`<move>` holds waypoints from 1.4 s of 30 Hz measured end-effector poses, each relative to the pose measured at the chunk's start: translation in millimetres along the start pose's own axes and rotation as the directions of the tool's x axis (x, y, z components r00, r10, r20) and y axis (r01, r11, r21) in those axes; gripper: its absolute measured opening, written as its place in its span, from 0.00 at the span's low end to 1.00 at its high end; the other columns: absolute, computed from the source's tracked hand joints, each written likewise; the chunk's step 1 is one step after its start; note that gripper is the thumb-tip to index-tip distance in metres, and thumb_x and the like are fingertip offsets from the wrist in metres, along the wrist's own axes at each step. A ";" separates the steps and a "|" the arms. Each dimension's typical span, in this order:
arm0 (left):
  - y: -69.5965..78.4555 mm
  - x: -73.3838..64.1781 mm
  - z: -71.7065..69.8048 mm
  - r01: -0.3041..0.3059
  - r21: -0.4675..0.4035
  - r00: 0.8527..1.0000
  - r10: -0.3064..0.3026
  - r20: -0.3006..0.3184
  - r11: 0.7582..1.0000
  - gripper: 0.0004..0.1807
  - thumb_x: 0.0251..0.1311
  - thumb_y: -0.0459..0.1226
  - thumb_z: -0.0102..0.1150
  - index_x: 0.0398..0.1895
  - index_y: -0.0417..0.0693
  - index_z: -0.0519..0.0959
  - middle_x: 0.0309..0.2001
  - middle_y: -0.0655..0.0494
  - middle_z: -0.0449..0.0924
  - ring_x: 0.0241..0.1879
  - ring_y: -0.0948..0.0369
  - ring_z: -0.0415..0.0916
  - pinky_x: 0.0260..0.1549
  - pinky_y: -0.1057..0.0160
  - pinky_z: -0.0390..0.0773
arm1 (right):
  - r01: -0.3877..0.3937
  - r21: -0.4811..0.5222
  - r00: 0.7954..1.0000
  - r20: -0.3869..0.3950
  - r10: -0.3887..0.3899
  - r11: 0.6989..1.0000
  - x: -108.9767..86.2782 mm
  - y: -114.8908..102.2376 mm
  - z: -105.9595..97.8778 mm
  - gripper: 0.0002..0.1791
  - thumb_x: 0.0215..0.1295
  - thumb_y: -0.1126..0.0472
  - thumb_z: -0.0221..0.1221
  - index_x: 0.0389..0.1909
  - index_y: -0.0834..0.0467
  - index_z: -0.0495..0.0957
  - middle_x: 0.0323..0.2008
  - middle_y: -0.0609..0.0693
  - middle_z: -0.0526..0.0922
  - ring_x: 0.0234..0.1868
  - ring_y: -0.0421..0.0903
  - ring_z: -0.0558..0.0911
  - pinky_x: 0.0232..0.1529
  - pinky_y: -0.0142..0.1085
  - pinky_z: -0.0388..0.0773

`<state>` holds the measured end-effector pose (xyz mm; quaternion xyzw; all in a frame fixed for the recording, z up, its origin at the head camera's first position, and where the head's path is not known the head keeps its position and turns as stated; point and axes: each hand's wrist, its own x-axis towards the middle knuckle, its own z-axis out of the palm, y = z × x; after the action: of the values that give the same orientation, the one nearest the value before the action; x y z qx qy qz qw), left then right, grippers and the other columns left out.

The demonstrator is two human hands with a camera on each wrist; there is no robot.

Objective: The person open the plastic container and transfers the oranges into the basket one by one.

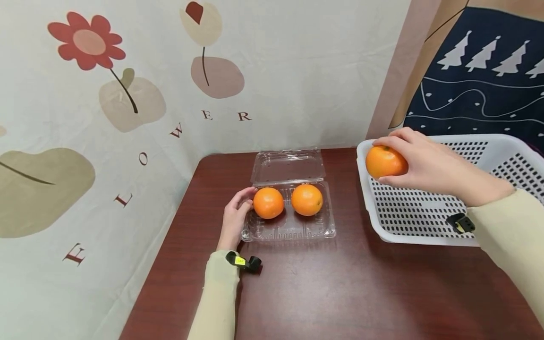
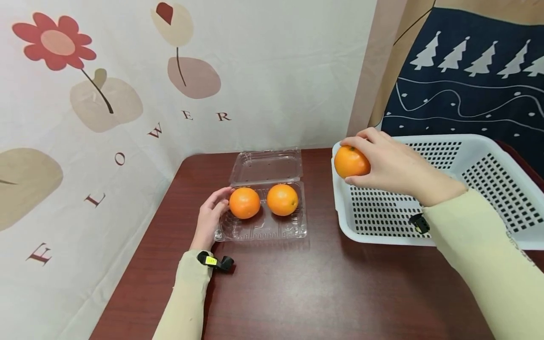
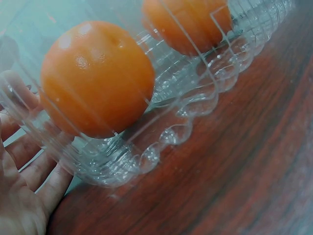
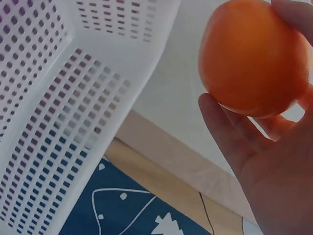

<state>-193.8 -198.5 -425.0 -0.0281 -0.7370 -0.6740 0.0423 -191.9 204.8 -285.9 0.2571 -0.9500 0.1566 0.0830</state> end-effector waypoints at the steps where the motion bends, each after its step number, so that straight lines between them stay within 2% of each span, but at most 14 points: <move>1: -0.1 0.0 0.1 0.001 -0.001 1.000 -0.001 0.000 1.000 0.18 0.62 0.29 0.44 0.55 0.40 0.70 0.54 0.50 0.71 0.53 0.59 0.69 0.46 0.67 0.72 | -0.008 -0.003 1.000 0.013 0.008 1.000 0.3 1.2 -0.1 0.37 0.43 0.42 0.65 0.56 0.51 0.67 0.47 0.50 0.67 0.41 0.48 0.69 0.33 0.43 0.72; 10: -3.7 -1.4 0.6 0.001 -0.012 1.000 -0.001 0.000 1.000 0.18 0.61 0.28 0.44 0.54 0.40 0.70 0.54 0.49 0.71 0.52 0.59 0.69 0.46 0.68 0.72 | -0.132 -0.028 0.981 0.143 0.134 0.991 -0.3 14.5 -0.7 0.41 0.42 0.35 0.61 0.57 0.49 0.64 0.45 0.51 0.67 0.36 0.49 0.72 0.31 0.40 0.72; 21: -3.2 -0.7 0.6 0.002 0.000 1.000 -0.002 -0.007 1.000 0.17 0.61 0.30 0.45 0.54 0.41 0.71 0.53 0.51 0.72 0.52 0.59 0.69 0.48 0.63 0.71 | -0.183 -0.042 0.955 0.228 0.188 0.982 1.8 27.1 3.1 0.43 0.41 0.33 0.61 0.58 0.50 0.63 0.45 0.54 0.67 0.33 0.49 0.72 0.28 0.39 0.70; 33: -2.2 -0.4 -0.8 -0.004 -0.014 1.000 0.004 -0.002 1.000 0.17 0.61 0.29 0.45 0.54 0.41 0.71 0.53 0.51 0.72 0.52 0.60 0.69 0.48 0.62 0.71 | -0.225 0.023 0.939 0.271 0.210 0.974 5.7 39.9 9.9 0.44 0.42 0.33 0.60 0.58 0.52 0.62 0.49 0.57 0.66 0.36 0.50 0.71 0.31 0.42 0.71; 36: -6.0 1.0 -2.4 -0.003 -0.021 1.000 0.003 0.003 1.000 0.17 0.61 0.30 0.45 0.53 0.43 0.72 0.53 0.53 0.73 0.52 0.60 0.69 0.47 0.64 0.71 | -0.231 0.039 0.939 0.271 0.212 0.972 5.3 42.4 11.9 0.43 0.43 0.33 0.60 0.58 0.53 0.62 0.49 0.57 0.66 0.37 0.51 0.71 0.31 0.42 0.70; 42: -3.5 0.4 -2.1 -0.001 -0.012 1.000 0.001 0.001 1.000 0.17 0.62 0.29 0.44 0.54 0.42 0.71 0.53 0.52 0.72 0.52 0.60 0.69 0.47 0.65 0.71 | -0.224 0.074 0.947 0.253 0.199 0.972 3.6 48.4 15.8 0.42 0.46 0.36 0.60 0.58 0.57 0.63 0.52 0.60 0.65 0.41 0.53 0.69 0.35 0.46 0.69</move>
<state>-194.6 -201.0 -428.2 -0.0287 -0.7329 -0.6784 0.0422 -221.1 237.4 -312.1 0.1748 -0.9658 0.1800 -0.0650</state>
